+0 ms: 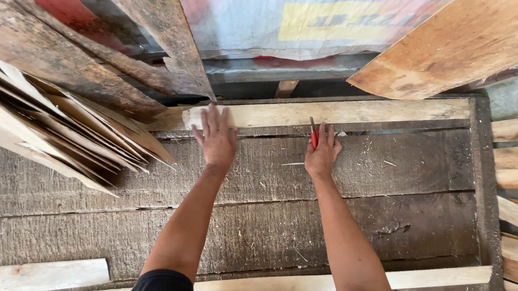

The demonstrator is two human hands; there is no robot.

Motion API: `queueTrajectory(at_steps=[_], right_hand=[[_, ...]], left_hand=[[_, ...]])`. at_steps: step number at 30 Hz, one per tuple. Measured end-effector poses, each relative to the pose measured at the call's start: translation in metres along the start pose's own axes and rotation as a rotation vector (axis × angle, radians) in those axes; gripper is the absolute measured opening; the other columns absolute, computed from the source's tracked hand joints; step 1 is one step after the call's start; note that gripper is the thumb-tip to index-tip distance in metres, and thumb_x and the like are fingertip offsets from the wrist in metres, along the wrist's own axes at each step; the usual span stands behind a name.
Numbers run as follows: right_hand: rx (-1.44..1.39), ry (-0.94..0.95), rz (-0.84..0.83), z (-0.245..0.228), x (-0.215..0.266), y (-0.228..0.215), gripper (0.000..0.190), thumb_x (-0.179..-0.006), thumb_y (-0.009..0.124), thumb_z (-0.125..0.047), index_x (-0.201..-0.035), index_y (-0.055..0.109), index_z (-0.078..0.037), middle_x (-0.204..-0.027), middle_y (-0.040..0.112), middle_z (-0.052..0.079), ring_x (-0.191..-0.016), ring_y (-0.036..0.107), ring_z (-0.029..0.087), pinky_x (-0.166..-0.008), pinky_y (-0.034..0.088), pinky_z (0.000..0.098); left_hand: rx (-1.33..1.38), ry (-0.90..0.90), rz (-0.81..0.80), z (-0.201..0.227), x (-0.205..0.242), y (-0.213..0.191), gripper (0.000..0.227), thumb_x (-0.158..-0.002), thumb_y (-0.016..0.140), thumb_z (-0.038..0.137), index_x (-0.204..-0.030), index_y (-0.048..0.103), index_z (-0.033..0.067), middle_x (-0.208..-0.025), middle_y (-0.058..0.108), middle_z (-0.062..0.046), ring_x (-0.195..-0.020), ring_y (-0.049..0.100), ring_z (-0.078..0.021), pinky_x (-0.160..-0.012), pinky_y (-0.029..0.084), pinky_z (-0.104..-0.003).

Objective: Trimming and shaving thin strips of wood using a utility knife on a wooden workbench.

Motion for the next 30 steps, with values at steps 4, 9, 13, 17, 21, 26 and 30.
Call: queueTrajectory(at_steps=[4, 9, 13, 17, 21, 26, 30], right_hand=[[0.011, -0.010, -0.019, -0.006, 0.000, 0.000, 0.074, -0.096, 0.067, -0.015, -0.161, 0.034, -0.011, -0.169, 0.023, 0.018, -0.132, 0.033, 0.039, -0.113, 0.038, 0.0431], [0.046, 0.063, -0.063, -0.003, -0.002, 0.003, 0.075, -0.096, 0.068, -0.017, -0.163, 0.033, -0.014, -0.171, 0.021, 0.014, -0.132, 0.034, 0.034, -0.113, 0.039, 0.0415], [0.059, 0.060, -0.057, -0.005, -0.002, 0.003, 0.075, -0.096, 0.068, -0.016, -0.162, 0.034, -0.015, -0.171, 0.021, 0.014, -0.132, 0.034, 0.035, -0.114, 0.039, 0.0418], [0.073, 0.055, -0.058, -0.009, 0.001, -0.001, 0.075, -0.095, 0.068, -0.017, -0.162, 0.034, -0.014, -0.171, 0.020, 0.014, -0.132, 0.034, 0.036, -0.114, 0.037, 0.0428], [0.052, 0.060, -0.052, -0.009, 0.000, 0.000, 0.074, -0.095, 0.068, -0.017, -0.162, 0.035, -0.015, -0.171, 0.020, 0.015, -0.132, 0.034, 0.036, -0.114, 0.037, 0.0422], [0.045, 0.051, -0.047, -0.003, -0.003, 0.003, 0.074, -0.095, 0.067, -0.016, -0.162, 0.035, -0.015, -0.171, 0.021, 0.014, -0.134, 0.033, 0.037, -0.115, 0.037, 0.0423], [0.066, 0.022, -0.041, -0.007, 0.001, -0.001, 0.075, -0.095, 0.067, -0.015, -0.162, 0.035, -0.016, -0.171, 0.020, 0.015, -0.132, 0.034, 0.037, -0.116, 0.036, 0.0430]], left_hand=[[-0.045, 0.044, 0.029, -0.026, -0.009, 0.027, 0.058, -0.109, 0.042, 0.038, -0.163, 0.026, 0.0255, -0.172, 0.008, -0.012, -0.159, 0.001, -0.0342, -0.123, 0.001, -0.066], [-0.014, 0.037, 0.014, -0.026, -0.011, 0.027, 0.056, -0.108, 0.042, 0.037, -0.162, 0.029, 0.0264, -0.172, 0.010, -0.010, -0.159, 0.003, -0.0334, -0.125, 0.004, -0.064], [0.006, 0.045, 0.028, -0.029, -0.013, 0.029, 0.056, -0.108, 0.042, 0.036, -0.162, 0.030, 0.0265, -0.172, 0.011, -0.011, -0.158, 0.004, -0.0332, -0.124, 0.004, -0.065], [0.006, 0.056, 0.024, -0.030, -0.012, 0.030, 0.055, -0.108, 0.042, 0.034, -0.162, 0.031, 0.0262, -0.172, 0.012, -0.011, -0.159, 0.005, -0.0331, -0.124, 0.005, -0.065], [0.023, 0.039, 0.002, -0.030, -0.015, 0.030, 0.054, -0.109, 0.041, 0.033, -0.162, 0.030, 0.0272, -0.173, 0.010, -0.011, -0.159, 0.003, -0.0326, -0.124, 0.003, -0.066], [0.019, 0.041, -0.008, -0.029, -0.017, 0.030, 0.054, -0.109, 0.041, 0.032, -0.162, 0.030, 0.0268, -0.172, 0.010, -0.011, -0.158, 0.003, -0.0328, -0.123, 0.003, -0.066], [0.077, 0.037, 0.044, -0.030, -0.014, 0.024, 0.053, -0.106, 0.044, 0.031, -0.159, 0.038, 0.0265, -0.171, 0.016, -0.011, -0.159, 0.009, -0.0324, -0.125, 0.005, -0.065]])
Point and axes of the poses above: each hand's wrist, its own x-axis away from the middle knuckle, its own y-axis out of the palm, z = x × y, the point moved 7 cm from there along -x, towards the middle knuckle
